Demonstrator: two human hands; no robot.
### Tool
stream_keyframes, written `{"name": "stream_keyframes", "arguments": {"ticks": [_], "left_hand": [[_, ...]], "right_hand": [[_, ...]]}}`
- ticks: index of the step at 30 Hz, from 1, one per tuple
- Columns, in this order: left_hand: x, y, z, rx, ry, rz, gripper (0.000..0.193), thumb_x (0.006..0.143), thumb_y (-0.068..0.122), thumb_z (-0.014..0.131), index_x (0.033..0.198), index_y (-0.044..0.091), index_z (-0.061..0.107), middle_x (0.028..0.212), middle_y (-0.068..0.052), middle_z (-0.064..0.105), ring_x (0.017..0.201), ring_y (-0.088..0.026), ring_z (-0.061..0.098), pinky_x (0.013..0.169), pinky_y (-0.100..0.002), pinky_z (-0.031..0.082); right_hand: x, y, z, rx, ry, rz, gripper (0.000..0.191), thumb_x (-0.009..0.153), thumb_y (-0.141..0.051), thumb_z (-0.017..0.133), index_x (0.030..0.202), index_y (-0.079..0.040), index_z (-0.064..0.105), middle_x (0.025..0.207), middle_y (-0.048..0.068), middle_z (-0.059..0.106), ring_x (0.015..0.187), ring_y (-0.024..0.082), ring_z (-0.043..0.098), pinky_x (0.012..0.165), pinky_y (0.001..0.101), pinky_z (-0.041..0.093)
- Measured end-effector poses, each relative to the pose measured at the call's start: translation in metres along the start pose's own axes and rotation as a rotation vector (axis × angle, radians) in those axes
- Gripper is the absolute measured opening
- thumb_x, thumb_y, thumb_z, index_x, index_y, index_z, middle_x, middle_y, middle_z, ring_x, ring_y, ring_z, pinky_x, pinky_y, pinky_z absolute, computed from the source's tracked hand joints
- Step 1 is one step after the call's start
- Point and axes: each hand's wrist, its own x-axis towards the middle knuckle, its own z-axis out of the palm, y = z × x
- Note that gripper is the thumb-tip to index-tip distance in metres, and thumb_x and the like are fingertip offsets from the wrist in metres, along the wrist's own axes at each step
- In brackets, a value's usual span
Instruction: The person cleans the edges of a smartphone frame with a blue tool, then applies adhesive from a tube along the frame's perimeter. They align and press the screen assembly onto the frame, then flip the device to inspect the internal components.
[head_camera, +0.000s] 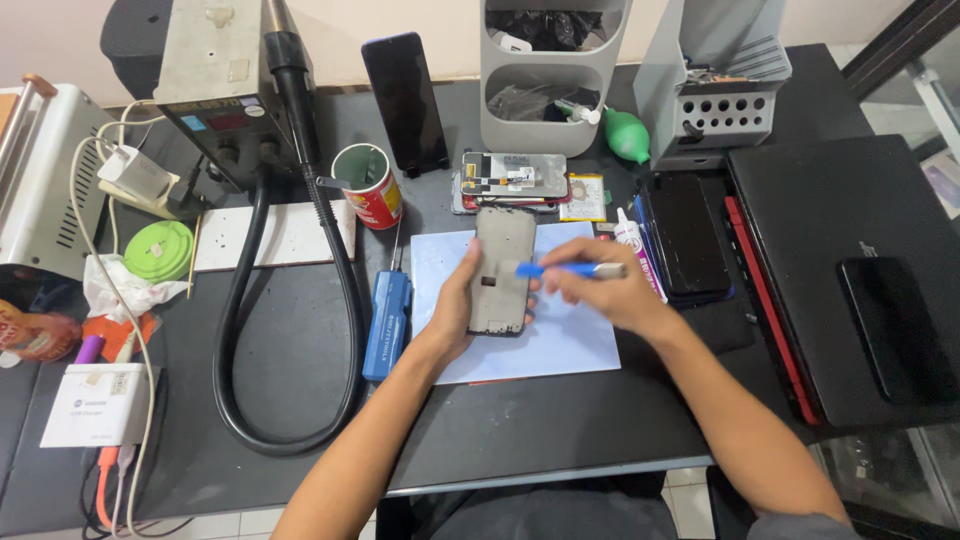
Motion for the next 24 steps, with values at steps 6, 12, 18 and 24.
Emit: {"name": "stream_keyframes", "arguments": {"ticks": [6, 12, 18, 24], "left_hand": [[-0.005, 0.017, 0.01, 0.136, 0.148, 0.085, 0.049, 0.097, 0.026, 0.06, 0.136, -0.003, 0.049, 0.111, -0.023, 0.072, 0.09, -0.029, 0.074, 0.075, -0.045, 0.065], [-0.009, 0.027, 0.012, 0.177, 0.232, 0.23, 0.047, 0.097, 0.021, 0.063, 0.135, -0.001, 0.048, 0.113, -0.022, 0.071, 0.093, -0.027, 0.074, 0.079, -0.041, 0.064], [-0.013, 0.032, 0.013, 0.219, 0.268, 0.294, 0.048, 0.095, 0.021, 0.067, 0.133, -0.003, 0.049, 0.112, -0.021, 0.072, 0.092, -0.026, 0.074, 0.076, -0.04, 0.063], [-0.017, 0.036, 0.012, 0.174, 0.355, 0.275, 0.047, 0.094, 0.022, 0.065, 0.131, -0.003, 0.051, 0.108, -0.021, 0.073, 0.087, -0.027, 0.074, 0.071, -0.039, 0.063]], "right_hand": [[0.002, -0.016, -0.025, -0.34, 0.469, -0.274, 0.021, 0.101, -0.011, 0.07, 0.121, -0.002, 0.07, 0.103, 0.007, 0.066, 0.084, 0.01, 0.063, 0.072, 0.0233, 0.049], [0.007, -0.016, -0.029, -0.956, 0.494, -0.295, 0.02, 0.098, -0.015, 0.066, 0.114, -0.005, 0.074, 0.107, 0.011, 0.069, 0.096, 0.03, 0.068, 0.081, 0.039, 0.054], [0.007, -0.007, -0.026, -1.168, 0.394, -0.248, 0.019, 0.092, -0.021, 0.071, 0.104, -0.007, 0.075, 0.095, 0.008, 0.064, 0.095, 0.028, 0.06, 0.084, 0.041, 0.049], [0.007, -0.003, -0.031, -1.271, 0.317, -0.188, 0.028, 0.087, -0.024, 0.072, 0.108, -0.005, 0.075, 0.103, 0.011, 0.062, 0.101, 0.029, 0.054, 0.088, 0.0405, 0.042]]}}
